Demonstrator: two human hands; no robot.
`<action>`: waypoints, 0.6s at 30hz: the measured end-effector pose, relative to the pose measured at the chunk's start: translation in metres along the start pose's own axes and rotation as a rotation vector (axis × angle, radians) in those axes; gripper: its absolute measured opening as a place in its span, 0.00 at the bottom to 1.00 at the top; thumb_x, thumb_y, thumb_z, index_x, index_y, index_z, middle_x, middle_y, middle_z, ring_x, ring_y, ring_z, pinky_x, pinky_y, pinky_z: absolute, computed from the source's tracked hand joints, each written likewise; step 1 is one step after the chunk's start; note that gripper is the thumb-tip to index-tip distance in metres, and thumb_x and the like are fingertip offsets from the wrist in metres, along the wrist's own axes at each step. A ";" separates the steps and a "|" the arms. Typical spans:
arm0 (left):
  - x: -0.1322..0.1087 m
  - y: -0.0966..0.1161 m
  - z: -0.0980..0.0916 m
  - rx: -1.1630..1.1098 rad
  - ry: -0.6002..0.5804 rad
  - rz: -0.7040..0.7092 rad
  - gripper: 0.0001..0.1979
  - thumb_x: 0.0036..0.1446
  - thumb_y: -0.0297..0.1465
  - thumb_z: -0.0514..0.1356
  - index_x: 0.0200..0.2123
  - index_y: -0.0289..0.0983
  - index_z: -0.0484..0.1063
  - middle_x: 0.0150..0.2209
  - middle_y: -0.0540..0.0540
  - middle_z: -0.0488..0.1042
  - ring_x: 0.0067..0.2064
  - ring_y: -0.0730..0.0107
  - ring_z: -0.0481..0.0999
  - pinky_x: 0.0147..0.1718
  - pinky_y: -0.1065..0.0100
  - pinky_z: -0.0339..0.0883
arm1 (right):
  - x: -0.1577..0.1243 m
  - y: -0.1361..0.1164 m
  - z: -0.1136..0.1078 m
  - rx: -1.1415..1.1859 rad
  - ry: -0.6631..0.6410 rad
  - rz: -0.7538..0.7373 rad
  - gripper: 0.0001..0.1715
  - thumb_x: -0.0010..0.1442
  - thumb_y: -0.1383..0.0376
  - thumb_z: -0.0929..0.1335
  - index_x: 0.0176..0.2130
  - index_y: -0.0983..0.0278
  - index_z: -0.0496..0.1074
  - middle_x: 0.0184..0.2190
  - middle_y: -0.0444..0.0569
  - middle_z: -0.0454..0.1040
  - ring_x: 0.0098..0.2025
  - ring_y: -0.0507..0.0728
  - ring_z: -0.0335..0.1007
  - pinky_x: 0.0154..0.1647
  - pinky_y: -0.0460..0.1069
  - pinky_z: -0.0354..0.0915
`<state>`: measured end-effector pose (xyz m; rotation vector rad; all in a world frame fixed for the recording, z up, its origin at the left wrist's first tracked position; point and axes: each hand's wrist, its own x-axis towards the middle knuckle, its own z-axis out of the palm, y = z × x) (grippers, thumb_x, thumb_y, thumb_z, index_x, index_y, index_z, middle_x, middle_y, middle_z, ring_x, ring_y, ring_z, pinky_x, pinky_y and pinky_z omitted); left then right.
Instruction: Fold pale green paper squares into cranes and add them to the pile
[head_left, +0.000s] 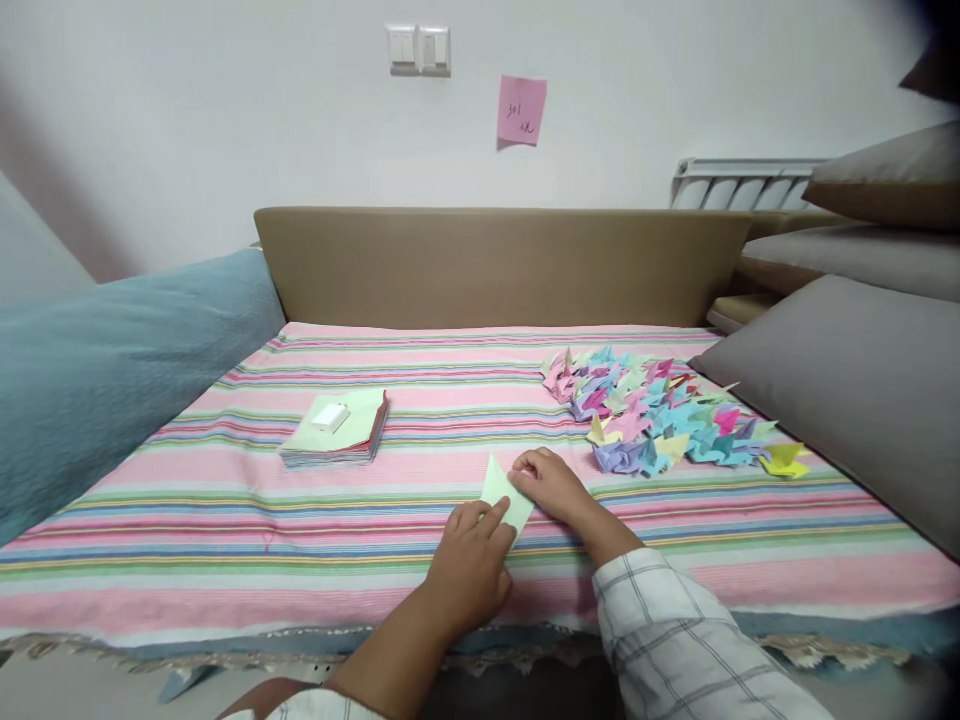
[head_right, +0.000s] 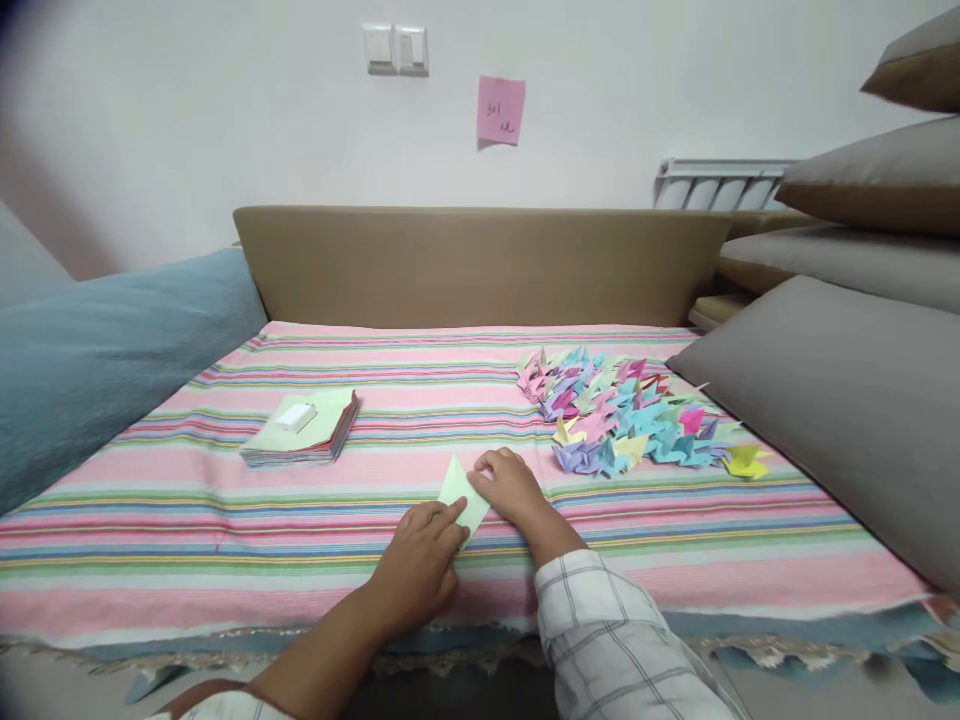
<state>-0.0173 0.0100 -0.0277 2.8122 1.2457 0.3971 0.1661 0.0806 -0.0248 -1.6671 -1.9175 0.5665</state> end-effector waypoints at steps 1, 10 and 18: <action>0.000 0.000 0.000 0.005 0.007 0.001 0.21 0.43 0.24 0.56 0.44 0.39 0.68 0.59 0.45 0.60 0.53 0.54 0.60 0.53 0.51 0.53 | -0.004 0.000 -0.001 -0.011 -0.009 -0.001 0.12 0.52 0.59 0.66 0.35 0.62 0.73 0.35 0.48 0.70 0.41 0.56 0.64 0.43 0.49 0.58; -0.006 0.004 0.005 0.028 -0.063 0.024 0.27 0.50 0.26 0.54 0.56 0.38 0.62 0.60 0.45 0.60 0.59 0.50 0.55 0.57 0.47 0.48 | -0.023 -0.016 -0.007 -0.116 -0.051 0.025 0.14 0.51 0.61 0.68 0.38 0.61 0.77 0.38 0.50 0.73 0.43 0.57 0.66 0.46 0.49 0.57; -0.007 0.006 -0.002 -0.081 -0.032 -0.004 0.26 0.51 0.23 0.53 0.55 0.39 0.62 0.57 0.43 0.65 0.59 0.52 0.59 0.56 0.47 0.51 | -0.027 -0.022 -0.003 0.034 0.000 0.053 0.05 0.50 0.64 0.66 0.29 0.63 0.72 0.31 0.46 0.72 0.34 0.54 0.66 0.36 0.47 0.59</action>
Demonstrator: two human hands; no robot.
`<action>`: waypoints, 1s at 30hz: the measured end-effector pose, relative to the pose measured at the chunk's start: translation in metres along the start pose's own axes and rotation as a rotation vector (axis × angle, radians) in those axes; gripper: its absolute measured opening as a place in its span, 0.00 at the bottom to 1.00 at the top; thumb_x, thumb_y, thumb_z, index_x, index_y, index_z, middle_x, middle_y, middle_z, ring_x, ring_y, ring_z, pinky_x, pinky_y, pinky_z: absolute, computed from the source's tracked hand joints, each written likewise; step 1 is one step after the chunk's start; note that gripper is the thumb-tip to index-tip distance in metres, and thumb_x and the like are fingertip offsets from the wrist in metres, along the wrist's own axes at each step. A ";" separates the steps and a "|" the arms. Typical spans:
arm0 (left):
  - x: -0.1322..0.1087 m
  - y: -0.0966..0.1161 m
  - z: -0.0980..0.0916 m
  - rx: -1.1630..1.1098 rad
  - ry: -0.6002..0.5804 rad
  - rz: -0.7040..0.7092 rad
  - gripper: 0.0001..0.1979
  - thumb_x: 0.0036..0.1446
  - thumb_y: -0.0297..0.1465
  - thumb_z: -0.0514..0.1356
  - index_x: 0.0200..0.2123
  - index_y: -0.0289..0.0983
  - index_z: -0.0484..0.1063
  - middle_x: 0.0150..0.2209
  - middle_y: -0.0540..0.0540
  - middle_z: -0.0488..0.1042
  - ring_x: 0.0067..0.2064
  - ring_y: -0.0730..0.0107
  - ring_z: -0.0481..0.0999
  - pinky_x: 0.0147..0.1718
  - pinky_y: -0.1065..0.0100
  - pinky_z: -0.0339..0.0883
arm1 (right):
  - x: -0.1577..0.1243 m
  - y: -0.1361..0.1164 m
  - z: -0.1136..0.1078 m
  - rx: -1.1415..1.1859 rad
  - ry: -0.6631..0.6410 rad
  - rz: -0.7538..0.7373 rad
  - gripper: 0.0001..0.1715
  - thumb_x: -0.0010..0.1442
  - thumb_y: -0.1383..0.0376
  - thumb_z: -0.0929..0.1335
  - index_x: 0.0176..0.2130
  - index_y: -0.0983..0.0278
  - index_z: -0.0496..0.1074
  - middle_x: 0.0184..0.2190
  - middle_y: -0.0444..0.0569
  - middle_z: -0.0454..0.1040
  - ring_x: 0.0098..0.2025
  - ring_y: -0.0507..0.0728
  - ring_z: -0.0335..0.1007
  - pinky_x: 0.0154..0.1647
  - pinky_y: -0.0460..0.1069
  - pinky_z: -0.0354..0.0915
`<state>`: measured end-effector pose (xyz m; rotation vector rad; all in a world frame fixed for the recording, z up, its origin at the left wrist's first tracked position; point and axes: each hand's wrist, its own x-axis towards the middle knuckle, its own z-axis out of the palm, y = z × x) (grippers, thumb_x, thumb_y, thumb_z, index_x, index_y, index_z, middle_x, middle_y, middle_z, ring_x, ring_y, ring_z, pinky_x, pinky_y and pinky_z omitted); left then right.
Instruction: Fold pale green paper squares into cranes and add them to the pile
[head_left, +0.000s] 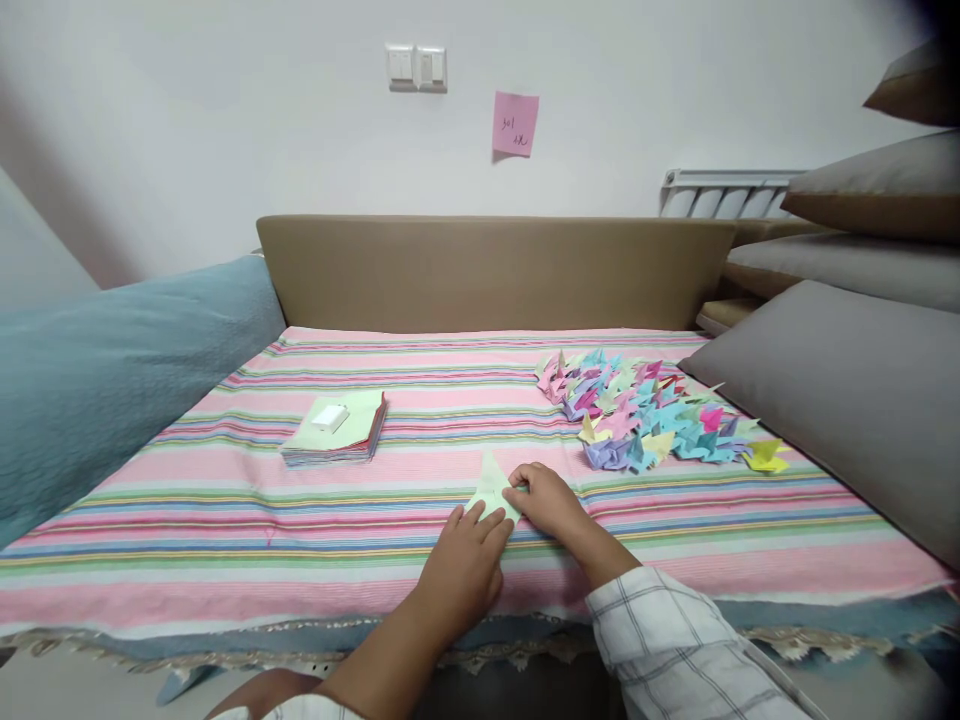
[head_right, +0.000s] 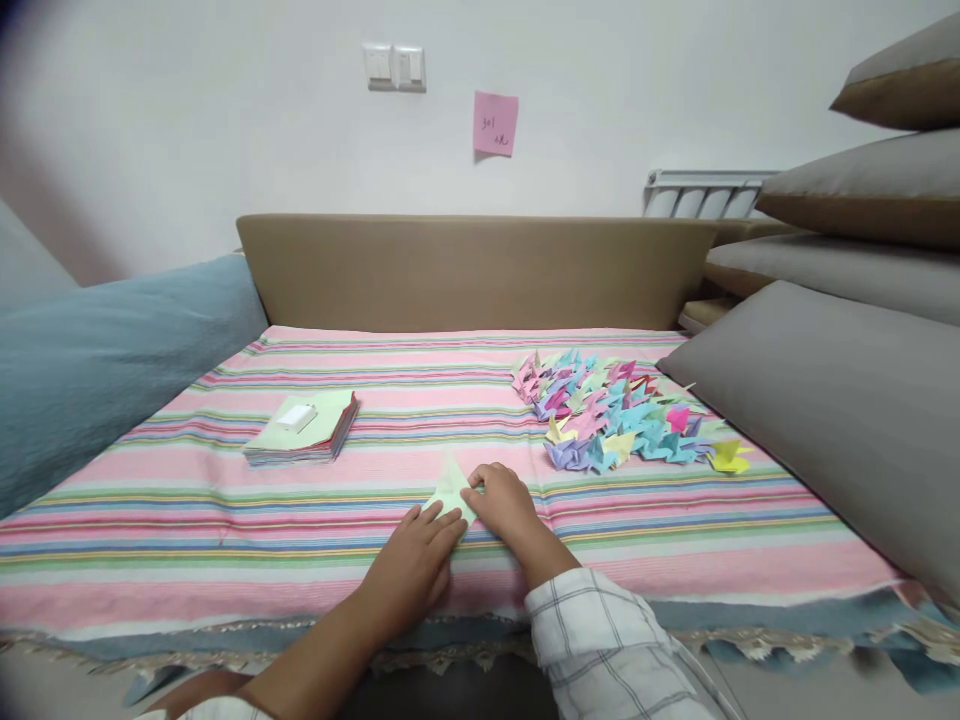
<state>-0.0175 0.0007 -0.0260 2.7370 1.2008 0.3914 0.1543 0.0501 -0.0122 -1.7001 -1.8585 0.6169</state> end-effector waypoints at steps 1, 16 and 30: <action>0.000 0.000 -0.002 -0.024 0.035 -0.005 0.24 0.52 0.25 0.53 0.54 0.38 0.63 0.56 0.42 0.66 0.58 0.53 0.61 0.56 0.47 0.53 | 0.000 0.000 0.001 0.059 -0.008 0.010 0.04 0.50 0.65 0.66 0.29 0.63 0.70 0.29 0.44 0.71 0.32 0.53 0.65 0.33 0.46 0.58; 0.022 -0.001 -0.015 -0.699 0.477 -0.338 0.21 0.51 0.34 0.59 0.49 0.39 0.61 0.47 0.43 0.72 0.46 0.63 0.72 0.44 0.61 0.66 | -0.021 -0.030 -0.003 1.021 -0.138 0.013 0.23 0.52 0.49 0.66 0.39 0.63 0.72 0.33 0.48 0.72 0.31 0.51 0.65 0.28 0.45 0.60; 0.022 -0.027 -0.032 -1.194 0.227 -0.520 0.27 0.46 0.31 0.60 0.51 0.35 0.58 0.34 0.46 0.76 0.31 0.69 0.75 0.31 0.69 0.65 | -0.014 -0.010 -0.003 1.080 0.058 0.114 0.37 0.42 0.62 0.72 0.50 0.62 0.59 0.29 0.41 0.69 0.28 0.51 0.67 0.33 0.48 0.64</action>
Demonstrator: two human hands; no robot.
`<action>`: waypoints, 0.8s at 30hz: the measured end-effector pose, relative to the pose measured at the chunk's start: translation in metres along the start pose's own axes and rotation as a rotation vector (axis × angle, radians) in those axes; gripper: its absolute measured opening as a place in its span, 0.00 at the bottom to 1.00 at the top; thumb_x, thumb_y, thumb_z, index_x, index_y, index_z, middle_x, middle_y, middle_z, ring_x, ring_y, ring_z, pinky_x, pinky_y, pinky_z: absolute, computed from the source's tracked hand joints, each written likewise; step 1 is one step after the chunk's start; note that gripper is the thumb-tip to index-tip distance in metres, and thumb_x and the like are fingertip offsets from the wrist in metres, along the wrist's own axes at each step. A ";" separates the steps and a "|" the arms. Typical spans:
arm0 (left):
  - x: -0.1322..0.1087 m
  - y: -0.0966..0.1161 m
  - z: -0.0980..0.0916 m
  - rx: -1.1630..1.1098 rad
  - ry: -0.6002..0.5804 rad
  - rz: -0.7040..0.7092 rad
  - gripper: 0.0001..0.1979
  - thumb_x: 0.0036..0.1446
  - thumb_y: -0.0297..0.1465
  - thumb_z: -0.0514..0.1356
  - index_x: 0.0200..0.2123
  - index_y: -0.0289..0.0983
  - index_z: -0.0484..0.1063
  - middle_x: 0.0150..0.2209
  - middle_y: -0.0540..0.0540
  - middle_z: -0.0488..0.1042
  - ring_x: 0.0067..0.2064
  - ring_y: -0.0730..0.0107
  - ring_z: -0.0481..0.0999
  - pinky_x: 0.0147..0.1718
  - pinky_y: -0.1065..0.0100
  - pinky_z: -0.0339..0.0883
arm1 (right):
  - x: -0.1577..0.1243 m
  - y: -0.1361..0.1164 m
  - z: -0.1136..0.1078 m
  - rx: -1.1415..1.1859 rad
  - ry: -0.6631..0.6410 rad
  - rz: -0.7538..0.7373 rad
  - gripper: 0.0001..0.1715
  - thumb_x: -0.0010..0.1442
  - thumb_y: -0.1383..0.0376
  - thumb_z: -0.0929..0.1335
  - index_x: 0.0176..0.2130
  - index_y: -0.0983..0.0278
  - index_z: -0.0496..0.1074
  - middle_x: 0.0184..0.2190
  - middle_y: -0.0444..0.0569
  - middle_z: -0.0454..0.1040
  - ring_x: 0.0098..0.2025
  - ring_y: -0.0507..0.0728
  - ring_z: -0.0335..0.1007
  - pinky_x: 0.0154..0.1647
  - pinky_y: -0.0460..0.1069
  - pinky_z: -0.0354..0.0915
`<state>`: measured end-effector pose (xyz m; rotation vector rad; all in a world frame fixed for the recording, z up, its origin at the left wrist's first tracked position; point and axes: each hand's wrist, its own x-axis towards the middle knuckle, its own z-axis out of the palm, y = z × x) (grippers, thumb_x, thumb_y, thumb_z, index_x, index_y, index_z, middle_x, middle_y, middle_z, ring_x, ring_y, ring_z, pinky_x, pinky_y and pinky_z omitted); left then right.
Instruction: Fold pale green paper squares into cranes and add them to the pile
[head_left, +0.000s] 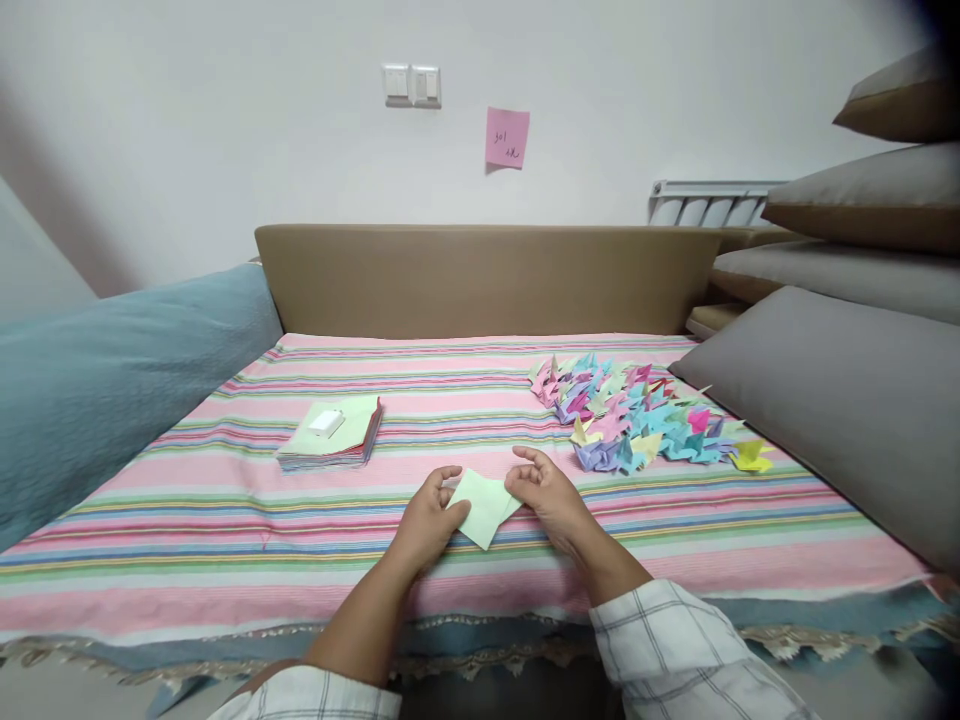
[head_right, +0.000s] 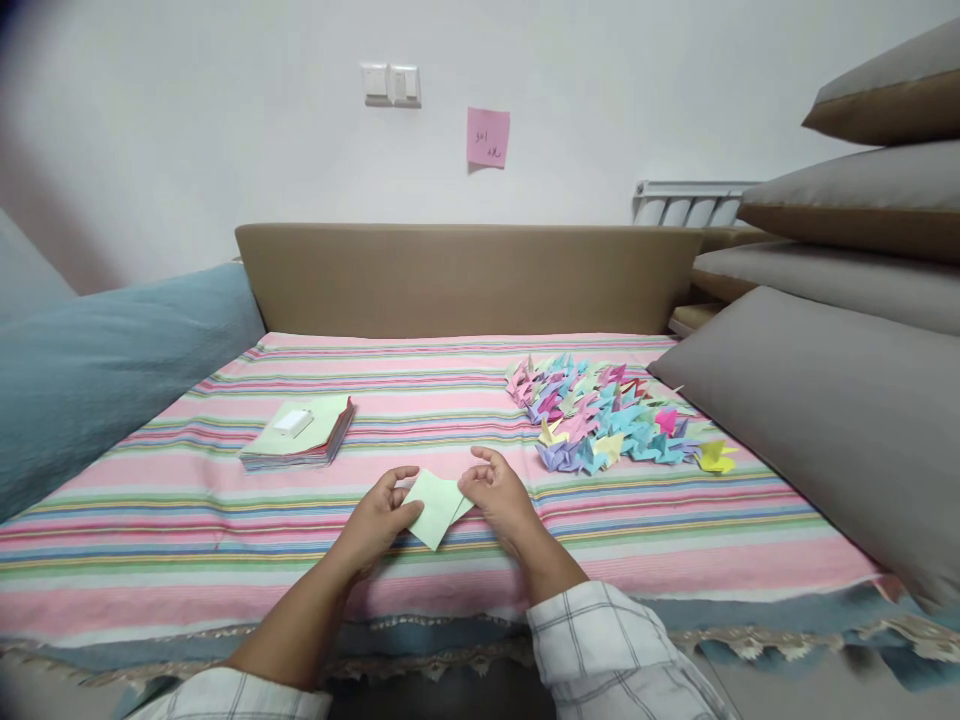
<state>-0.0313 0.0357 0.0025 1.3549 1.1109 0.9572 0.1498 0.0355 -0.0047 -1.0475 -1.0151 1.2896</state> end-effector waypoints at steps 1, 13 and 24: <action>0.001 -0.002 -0.003 0.104 0.033 0.022 0.27 0.47 0.31 0.59 0.51 0.35 0.58 0.33 0.47 0.75 0.31 0.69 0.75 0.31 0.69 0.65 | 0.001 0.003 -0.001 -0.029 -0.009 0.009 0.34 0.42 0.63 0.72 0.48 0.63 0.60 0.26 0.40 0.69 0.27 0.51 0.66 0.32 0.47 0.63; 0.008 0.003 -0.012 0.873 0.135 0.091 0.27 0.50 0.27 0.57 0.55 0.40 0.59 0.43 0.43 0.75 0.44 0.61 0.74 0.41 0.65 0.64 | 0.002 0.015 0.003 -1.075 -0.233 -0.468 0.11 0.56 0.68 0.65 0.39 0.61 0.74 0.40 0.48 0.76 0.45 0.56 0.68 0.50 0.52 0.58; 0.004 0.009 -0.047 1.034 0.083 0.076 0.17 0.48 0.21 0.50 0.35 0.39 0.75 0.40 0.46 0.75 0.44 0.63 0.72 0.42 0.67 0.63 | 0.002 0.021 0.005 -1.190 -0.225 -0.400 0.11 0.56 0.67 0.66 0.39 0.62 0.76 0.39 0.49 0.74 0.43 0.56 0.67 0.47 0.50 0.59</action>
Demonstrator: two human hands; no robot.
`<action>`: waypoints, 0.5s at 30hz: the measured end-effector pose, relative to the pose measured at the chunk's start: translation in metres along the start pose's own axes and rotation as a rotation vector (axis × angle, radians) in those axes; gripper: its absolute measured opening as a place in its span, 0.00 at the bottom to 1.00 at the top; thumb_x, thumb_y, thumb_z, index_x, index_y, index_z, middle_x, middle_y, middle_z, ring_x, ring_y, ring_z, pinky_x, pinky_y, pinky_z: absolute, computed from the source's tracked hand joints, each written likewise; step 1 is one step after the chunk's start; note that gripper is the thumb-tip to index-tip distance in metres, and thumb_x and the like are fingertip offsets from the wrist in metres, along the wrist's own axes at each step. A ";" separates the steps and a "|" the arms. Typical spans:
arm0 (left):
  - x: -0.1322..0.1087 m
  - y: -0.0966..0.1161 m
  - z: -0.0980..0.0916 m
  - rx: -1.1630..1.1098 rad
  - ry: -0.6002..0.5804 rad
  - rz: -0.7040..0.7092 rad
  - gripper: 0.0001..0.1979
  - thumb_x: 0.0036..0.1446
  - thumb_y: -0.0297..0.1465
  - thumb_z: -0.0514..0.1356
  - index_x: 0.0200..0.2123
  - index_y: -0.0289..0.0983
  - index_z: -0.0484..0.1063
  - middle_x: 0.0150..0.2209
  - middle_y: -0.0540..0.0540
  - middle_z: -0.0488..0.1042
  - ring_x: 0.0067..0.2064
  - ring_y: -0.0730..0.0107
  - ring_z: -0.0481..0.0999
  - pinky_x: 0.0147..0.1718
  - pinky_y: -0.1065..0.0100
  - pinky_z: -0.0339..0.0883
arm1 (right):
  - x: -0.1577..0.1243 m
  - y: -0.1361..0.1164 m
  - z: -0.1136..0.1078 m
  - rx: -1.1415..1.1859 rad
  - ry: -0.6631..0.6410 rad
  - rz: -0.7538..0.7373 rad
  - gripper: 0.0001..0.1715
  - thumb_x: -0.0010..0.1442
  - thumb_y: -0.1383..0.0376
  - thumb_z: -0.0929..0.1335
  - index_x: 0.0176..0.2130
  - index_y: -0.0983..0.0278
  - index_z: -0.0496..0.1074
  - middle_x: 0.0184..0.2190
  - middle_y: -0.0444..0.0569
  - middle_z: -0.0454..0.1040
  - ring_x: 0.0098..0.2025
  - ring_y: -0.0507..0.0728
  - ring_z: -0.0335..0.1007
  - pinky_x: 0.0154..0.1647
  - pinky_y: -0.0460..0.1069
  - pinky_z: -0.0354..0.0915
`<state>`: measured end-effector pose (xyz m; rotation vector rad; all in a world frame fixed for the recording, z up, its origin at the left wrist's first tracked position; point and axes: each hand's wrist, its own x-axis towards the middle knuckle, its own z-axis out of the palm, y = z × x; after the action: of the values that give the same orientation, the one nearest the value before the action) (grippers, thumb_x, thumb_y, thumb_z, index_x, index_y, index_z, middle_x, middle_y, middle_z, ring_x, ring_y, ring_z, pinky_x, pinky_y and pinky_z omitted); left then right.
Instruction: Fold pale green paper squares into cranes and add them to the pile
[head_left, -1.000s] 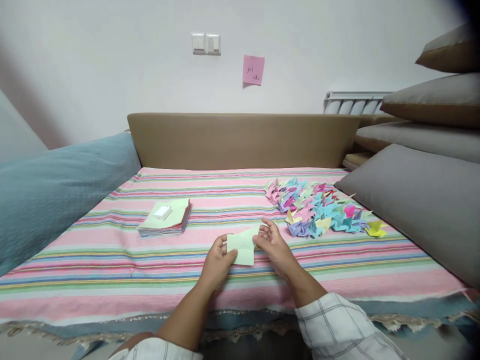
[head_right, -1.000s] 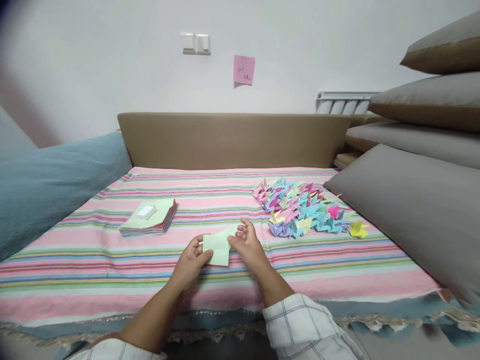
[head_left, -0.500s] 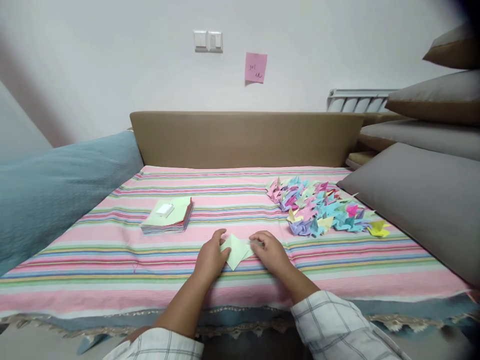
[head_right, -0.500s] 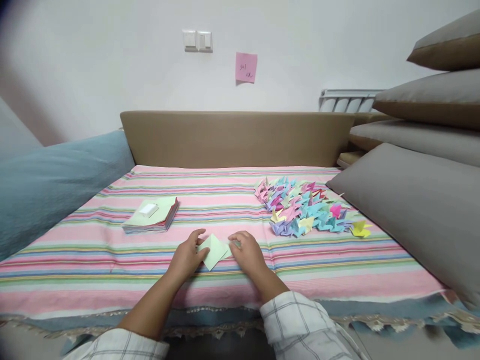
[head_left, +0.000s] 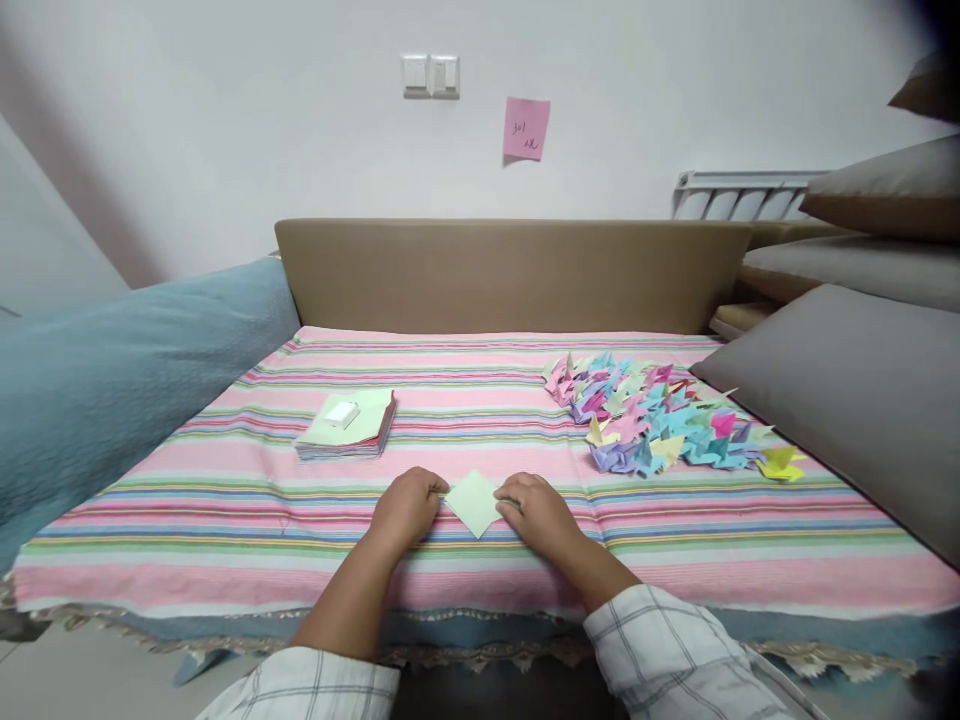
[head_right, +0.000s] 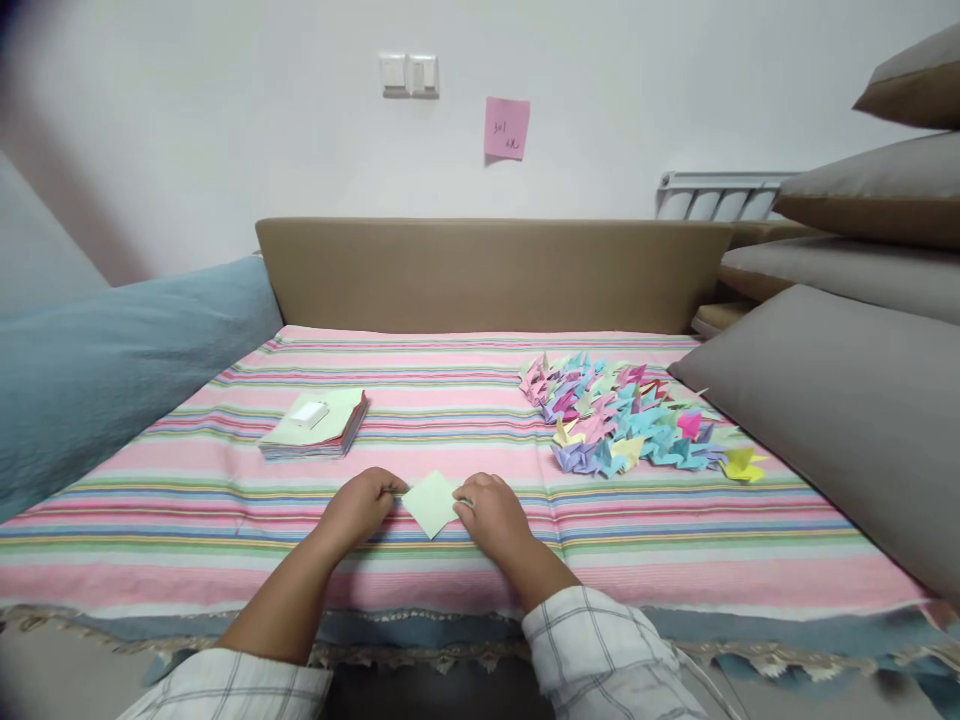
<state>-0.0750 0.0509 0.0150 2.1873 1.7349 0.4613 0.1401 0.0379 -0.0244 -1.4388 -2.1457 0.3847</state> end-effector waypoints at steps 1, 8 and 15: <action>-0.001 0.000 0.000 -0.010 -0.013 0.018 0.17 0.47 0.21 0.50 0.34 0.39 0.76 0.39 0.47 0.75 0.43 0.64 0.72 0.41 0.67 0.63 | 0.000 0.000 -0.001 0.004 -0.005 0.002 0.11 0.56 0.67 0.66 0.39 0.62 0.76 0.39 0.49 0.74 0.43 0.56 0.67 0.47 0.50 0.59; 0.001 -0.002 0.011 -0.132 0.064 0.087 0.15 0.45 0.20 0.49 0.30 0.38 0.73 0.37 0.47 0.74 0.42 0.66 0.71 0.43 0.67 0.63 | -0.001 0.001 -0.001 0.034 -0.006 -0.021 0.11 0.56 0.68 0.66 0.39 0.62 0.75 0.39 0.50 0.74 0.43 0.56 0.66 0.48 0.51 0.60; 0.005 0.004 0.023 -0.149 -0.032 0.046 0.11 0.47 0.27 0.55 0.32 0.41 0.75 0.53 0.48 0.69 0.57 0.60 0.63 0.53 0.61 0.57 | -0.001 0.003 0.002 0.022 0.001 -0.030 0.11 0.55 0.67 0.67 0.40 0.63 0.75 0.39 0.50 0.73 0.43 0.57 0.66 0.47 0.52 0.60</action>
<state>-0.0604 0.0536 -0.0032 2.1215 1.5842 0.5454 0.1410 0.0382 -0.0277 -1.3930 -2.1527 0.3949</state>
